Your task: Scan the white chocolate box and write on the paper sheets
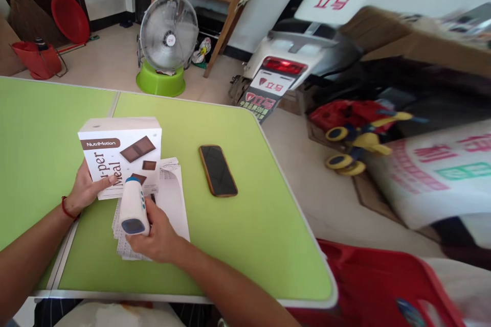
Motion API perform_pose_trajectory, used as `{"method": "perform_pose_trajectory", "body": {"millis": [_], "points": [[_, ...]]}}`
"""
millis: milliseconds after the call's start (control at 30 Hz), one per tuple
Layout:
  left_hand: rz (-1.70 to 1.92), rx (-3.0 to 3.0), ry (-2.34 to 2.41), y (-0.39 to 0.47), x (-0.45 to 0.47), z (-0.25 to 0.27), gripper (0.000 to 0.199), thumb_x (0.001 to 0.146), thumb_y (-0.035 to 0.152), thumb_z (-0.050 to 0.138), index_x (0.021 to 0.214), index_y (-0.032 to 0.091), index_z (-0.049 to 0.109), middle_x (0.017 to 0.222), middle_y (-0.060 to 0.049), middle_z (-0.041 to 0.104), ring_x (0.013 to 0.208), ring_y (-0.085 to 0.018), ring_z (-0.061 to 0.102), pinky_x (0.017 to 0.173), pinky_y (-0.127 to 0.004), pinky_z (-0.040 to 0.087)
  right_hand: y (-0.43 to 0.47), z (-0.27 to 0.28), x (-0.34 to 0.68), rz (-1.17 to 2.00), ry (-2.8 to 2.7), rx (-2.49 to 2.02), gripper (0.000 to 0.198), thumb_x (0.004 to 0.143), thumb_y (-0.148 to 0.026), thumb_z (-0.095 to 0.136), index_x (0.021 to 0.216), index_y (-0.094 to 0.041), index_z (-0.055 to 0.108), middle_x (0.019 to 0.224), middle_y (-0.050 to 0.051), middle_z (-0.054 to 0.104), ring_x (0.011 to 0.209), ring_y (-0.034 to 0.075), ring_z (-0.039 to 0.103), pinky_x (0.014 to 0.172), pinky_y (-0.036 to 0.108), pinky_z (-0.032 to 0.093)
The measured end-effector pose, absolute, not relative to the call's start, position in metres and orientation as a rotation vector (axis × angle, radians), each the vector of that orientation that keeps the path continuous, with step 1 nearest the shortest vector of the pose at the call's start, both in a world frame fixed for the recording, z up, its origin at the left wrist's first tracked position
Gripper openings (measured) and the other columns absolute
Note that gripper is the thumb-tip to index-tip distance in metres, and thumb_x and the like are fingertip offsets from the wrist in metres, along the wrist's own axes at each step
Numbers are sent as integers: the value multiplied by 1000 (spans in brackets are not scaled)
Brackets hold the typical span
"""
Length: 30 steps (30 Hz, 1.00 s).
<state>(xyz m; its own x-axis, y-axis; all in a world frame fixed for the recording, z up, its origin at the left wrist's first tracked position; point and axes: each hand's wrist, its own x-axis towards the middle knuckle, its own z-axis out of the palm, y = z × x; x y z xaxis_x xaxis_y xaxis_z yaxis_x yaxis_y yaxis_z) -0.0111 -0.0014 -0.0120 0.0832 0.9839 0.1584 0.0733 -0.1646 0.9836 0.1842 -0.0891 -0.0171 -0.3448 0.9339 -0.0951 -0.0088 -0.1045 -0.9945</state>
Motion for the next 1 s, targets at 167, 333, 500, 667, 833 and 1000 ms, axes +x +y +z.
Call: {"method": "perform_pose_trajectory", "body": {"millis": [167, 333, 500, 667, 833, 1000], "points": [[1179, 1403, 1111, 0, -11, -9, 70, 64, 42, 82, 117, 15, 45, 111, -12, 61, 98, -28, 61, 82, -43, 52, -80, -11, 187, 1617, -1288, -1095, 28, 64, -32, 69, 80, -22, 48, 68, -3, 50, 59, 12, 44, 54, 27, 41], [1162, 1406, 1129, 2, -11, -12, 71, 64, 43, 82, 117, 15, 45, 111, -12, 60, 98, -28, 60, 82, -43, 51, -78, -13, 187, 1599, -1238, -1181, 26, 63, -32, 67, 79, -22, 49, 67, -3, 49, 59, 12, 43, 55, 28, 40], [1165, 1379, 1088, 3, -11, -15, 71, 64, 43, 82, 118, 16, 44, 113, -12, 59, 98, -27, 60, 82, -43, 52, -79, -17, 187, 1634, -1222, -1189, 25, 65, -34, 67, 78, -21, 49, 68, -2, 50, 60, 12, 44, 55, 28, 39], [1156, 1392, 1093, 2, -10, -14, 73, 67, 43, 81, 122, 15, 43, 117, -14, 59, 103, -29, 60, 85, -45, 51, -79, -20, 188, 1689, -1199, -1135, 24, 66, -33, 67, 79, -21, 50, 67, -3, 49, 59, 12, 45, 57, 29, 40], [1132, 1371, 1095, 1, -10, -14, 73, 66, 44, 81, 122, 15, 43, 115, -14, 60, 101, -30, 61, 85, -46, 52, -78, -21, 186, 1794, -1182, -1015, 22, 68, -31, 67, 79, -21, 51, 65, -4, 49, 56, 11, 44, 56, 28, 40], [1143, 1349, 1086, 1, -12, -17, 73, 65, 43, 82, 121, 16, 43, 114, -13, 61, 100, -29, 61, 84, -45, 52, -77, -20, 185, 1815, -1207, -1001, 18, 70, -32, 66, 76, -20, 53, 63, -3, 52, 56, 11, 46, 58, 29, 42]]}}
